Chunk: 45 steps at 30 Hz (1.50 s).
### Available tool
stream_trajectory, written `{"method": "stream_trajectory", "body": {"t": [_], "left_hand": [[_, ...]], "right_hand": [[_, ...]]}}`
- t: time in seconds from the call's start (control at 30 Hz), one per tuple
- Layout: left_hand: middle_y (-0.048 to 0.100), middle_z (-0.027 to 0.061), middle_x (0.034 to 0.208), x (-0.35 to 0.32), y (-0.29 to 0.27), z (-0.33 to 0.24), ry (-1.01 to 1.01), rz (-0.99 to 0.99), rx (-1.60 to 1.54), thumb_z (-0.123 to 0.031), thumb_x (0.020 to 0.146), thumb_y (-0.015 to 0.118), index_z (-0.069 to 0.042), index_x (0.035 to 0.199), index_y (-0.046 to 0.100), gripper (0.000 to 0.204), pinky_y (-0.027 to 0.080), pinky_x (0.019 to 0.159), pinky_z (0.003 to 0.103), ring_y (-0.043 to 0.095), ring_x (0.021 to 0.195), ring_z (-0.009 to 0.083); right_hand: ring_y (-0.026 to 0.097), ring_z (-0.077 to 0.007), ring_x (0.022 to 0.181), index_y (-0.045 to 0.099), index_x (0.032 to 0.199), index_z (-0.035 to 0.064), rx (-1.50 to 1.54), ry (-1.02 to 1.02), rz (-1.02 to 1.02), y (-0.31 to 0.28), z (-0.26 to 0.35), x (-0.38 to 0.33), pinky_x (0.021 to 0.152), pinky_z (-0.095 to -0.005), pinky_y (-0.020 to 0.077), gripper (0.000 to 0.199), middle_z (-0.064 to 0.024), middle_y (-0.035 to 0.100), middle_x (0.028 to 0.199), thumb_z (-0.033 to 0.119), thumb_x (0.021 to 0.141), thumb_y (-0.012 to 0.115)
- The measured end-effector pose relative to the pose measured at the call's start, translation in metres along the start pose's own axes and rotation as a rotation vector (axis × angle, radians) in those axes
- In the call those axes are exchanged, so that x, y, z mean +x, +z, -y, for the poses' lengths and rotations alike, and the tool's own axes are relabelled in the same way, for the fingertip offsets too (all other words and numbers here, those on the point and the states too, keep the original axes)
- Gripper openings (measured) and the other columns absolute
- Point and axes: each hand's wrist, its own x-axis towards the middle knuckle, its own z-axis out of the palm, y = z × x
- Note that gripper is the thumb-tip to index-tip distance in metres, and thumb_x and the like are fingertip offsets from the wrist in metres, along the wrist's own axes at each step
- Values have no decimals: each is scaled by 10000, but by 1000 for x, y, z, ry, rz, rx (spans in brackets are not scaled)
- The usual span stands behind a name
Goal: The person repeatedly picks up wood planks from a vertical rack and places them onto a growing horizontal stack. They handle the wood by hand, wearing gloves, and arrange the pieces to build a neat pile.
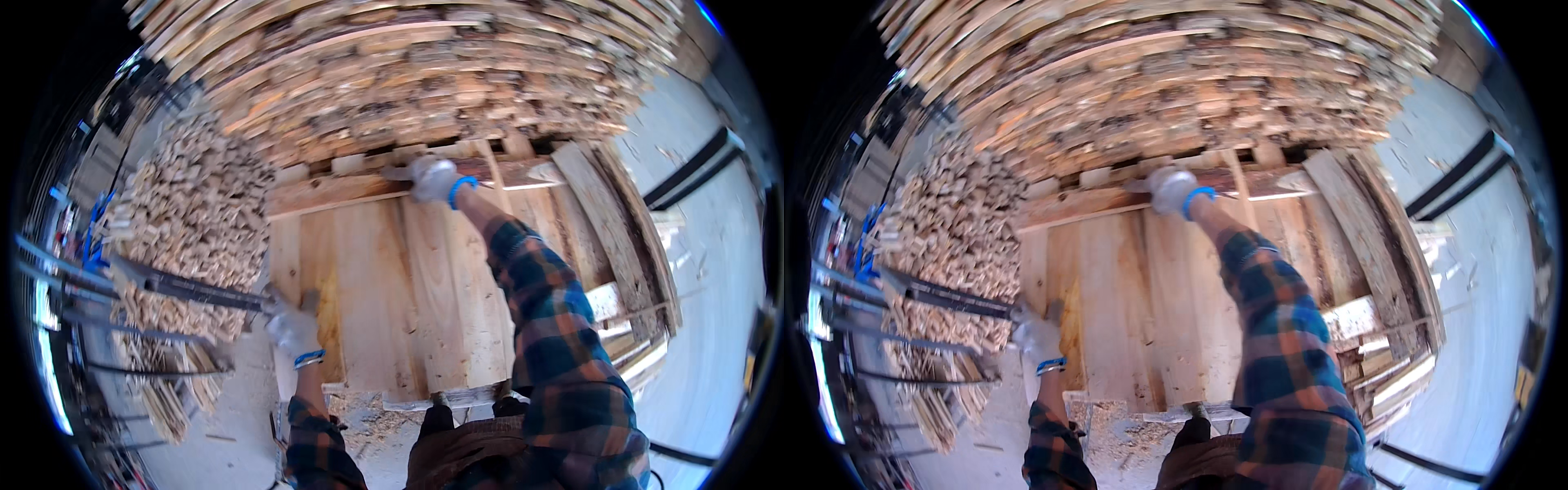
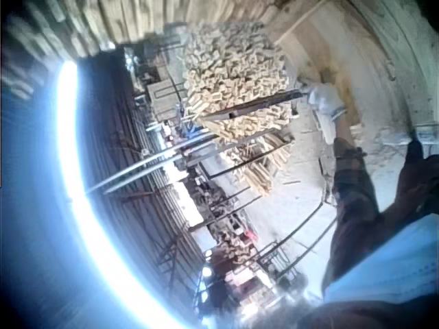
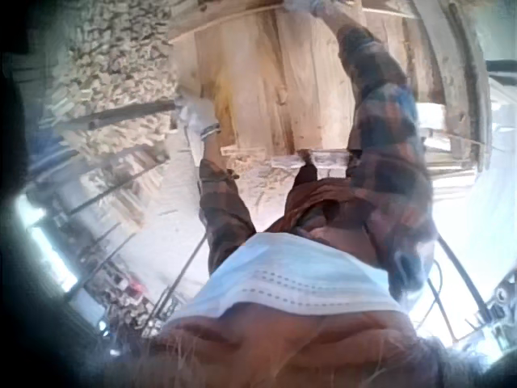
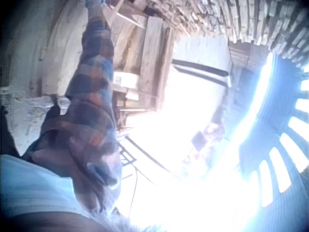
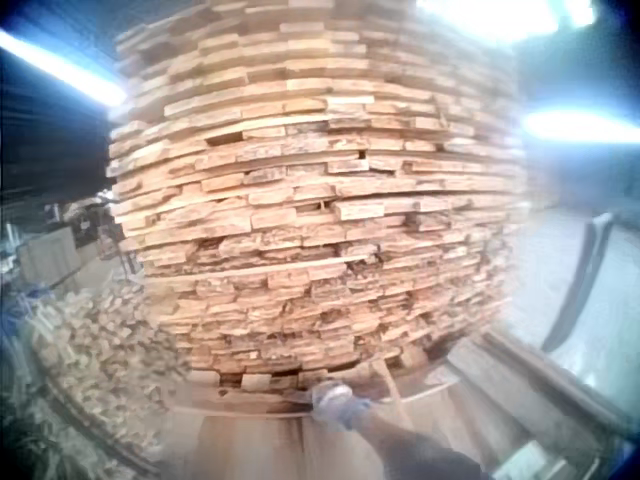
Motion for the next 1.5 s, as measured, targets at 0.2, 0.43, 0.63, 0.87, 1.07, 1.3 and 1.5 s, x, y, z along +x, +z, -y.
{"method": "stream_trajectory", "body": {"t": [0.2,0.43,0.63,0.87,1.07,1.3,1.5], "left_hand": [[595,177,968,11,34,13,6,-22,151,-358,944,514,20,1315,444,535,572,563,367,677,715,280],[587,261,1139,54,59,85,-87,68,-9,-204,959,476,-104,1378,419,435,561,756,513,659,949,424],[547,283,1287,-66,-39,-99,262,94,-667,-383,971,523,18,1346,482,551,525,859,448,618,1080,377],[523,156,1344,-277,-54,-332,337,738,-1632,-217,893,693,7,1456,380,683,446,991,302,529,1196,221],[593,114,1292,-343,-46,-356,319,958,-1522,-223,892,695,-28,1423,455,614,447,957,276,579,1124,183],[510,166,1382,-376,-96,-298,262,893,-1032,-197,912,669,33,1452,378,655,438,1010,297,540,1217,231],[655,178,1221,-388,-14,-273,419,788,-1279,-460,878,653,-81,1401,506,663,472,936,359,631,1109,270]], "right_hand": [[573,-372,1171,481,1421,265,-299,-75,-294,23,-3,-9,981,-461,465,621,-192,515,1378,168,812,547],[437,-379,1336,313,1513,169,50,209,-235,-57,-74,-269,1089,-452,396,814,-234,335,1515,302,816,711],[538,-381,1221,343,1486,88,343,919,-229,-32,-258,-525,929,-443,499,946,-264,580,1251,629,779,661],[630,-357,1091,448,1444,105,323,656,-211,-5,-317,-524,925,-406,487,859,-241,668,1140,640,801,643],[647,-341,990,606,1293,82,689,700,-177,-16,-354,-544,867,-411,492,703,-212,689,1050,557,783,696],[658,-329,896,578,1294,44,580,694,-68,-48,-306,-540,829,-417,495,680,-220,692,958,481,784,683],[660,-230,890,539,1328,1,816,576,-202,-21,-333,-489,812,-355,493,667,-159,708,985,360,789,696]]}}
